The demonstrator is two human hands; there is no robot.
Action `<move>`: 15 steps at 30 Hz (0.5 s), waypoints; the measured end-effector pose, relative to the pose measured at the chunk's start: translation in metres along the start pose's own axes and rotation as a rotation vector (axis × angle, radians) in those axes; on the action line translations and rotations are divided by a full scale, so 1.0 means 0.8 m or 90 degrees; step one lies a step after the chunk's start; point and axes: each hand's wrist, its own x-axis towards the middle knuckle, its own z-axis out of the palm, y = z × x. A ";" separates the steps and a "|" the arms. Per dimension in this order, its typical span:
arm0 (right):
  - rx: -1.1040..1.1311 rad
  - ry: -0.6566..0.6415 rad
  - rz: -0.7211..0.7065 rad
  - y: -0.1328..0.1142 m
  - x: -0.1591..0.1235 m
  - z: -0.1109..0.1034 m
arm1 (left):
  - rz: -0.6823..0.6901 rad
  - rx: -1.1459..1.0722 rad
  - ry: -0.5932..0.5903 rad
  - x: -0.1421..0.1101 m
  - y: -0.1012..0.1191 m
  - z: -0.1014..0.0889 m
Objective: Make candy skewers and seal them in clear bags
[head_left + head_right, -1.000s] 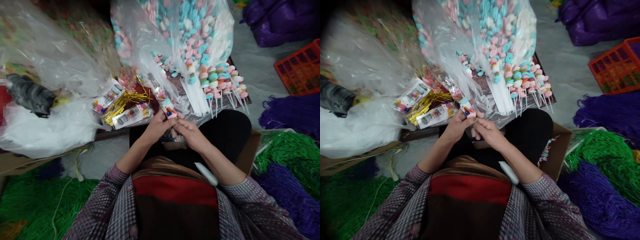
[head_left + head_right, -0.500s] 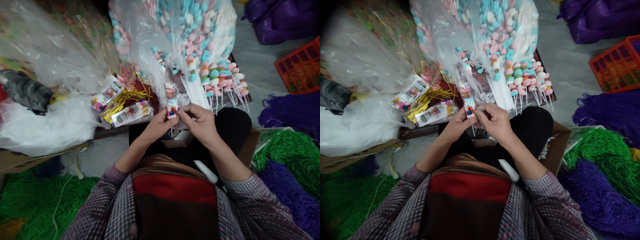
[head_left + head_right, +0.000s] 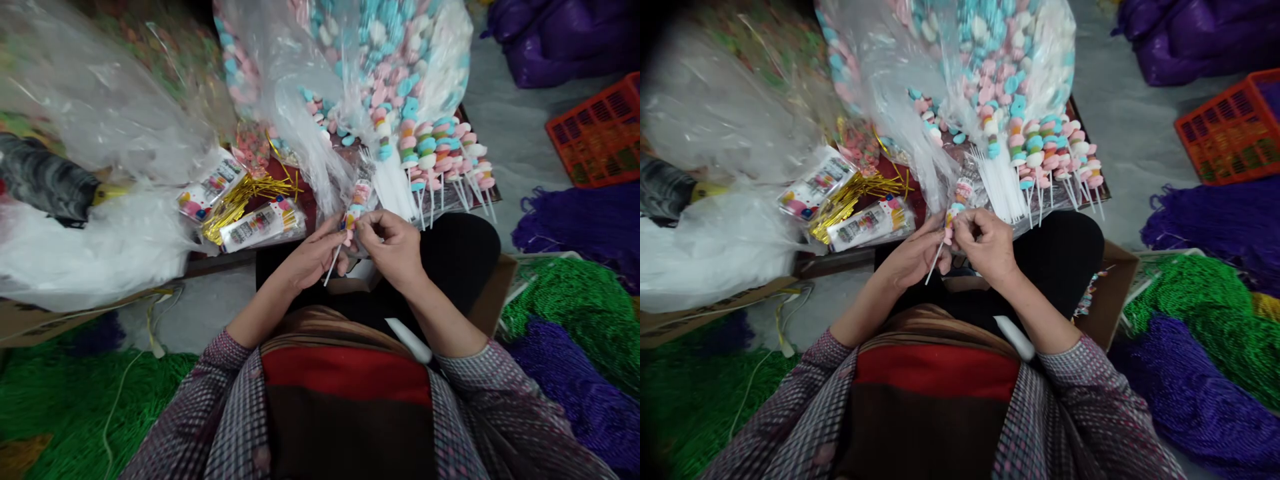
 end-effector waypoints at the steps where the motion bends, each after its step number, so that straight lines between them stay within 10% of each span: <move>1: 0.015 -0.005 0.017 0.000 -0.001 0.000 | -0.012 -0.001 0.000 -0.001 -0.002 0.000; 15: 0.021 -0.022 0.003 0.010 -0.006 0.004 | -0.071 0.017 0.077 -0.013 -0.012 0.008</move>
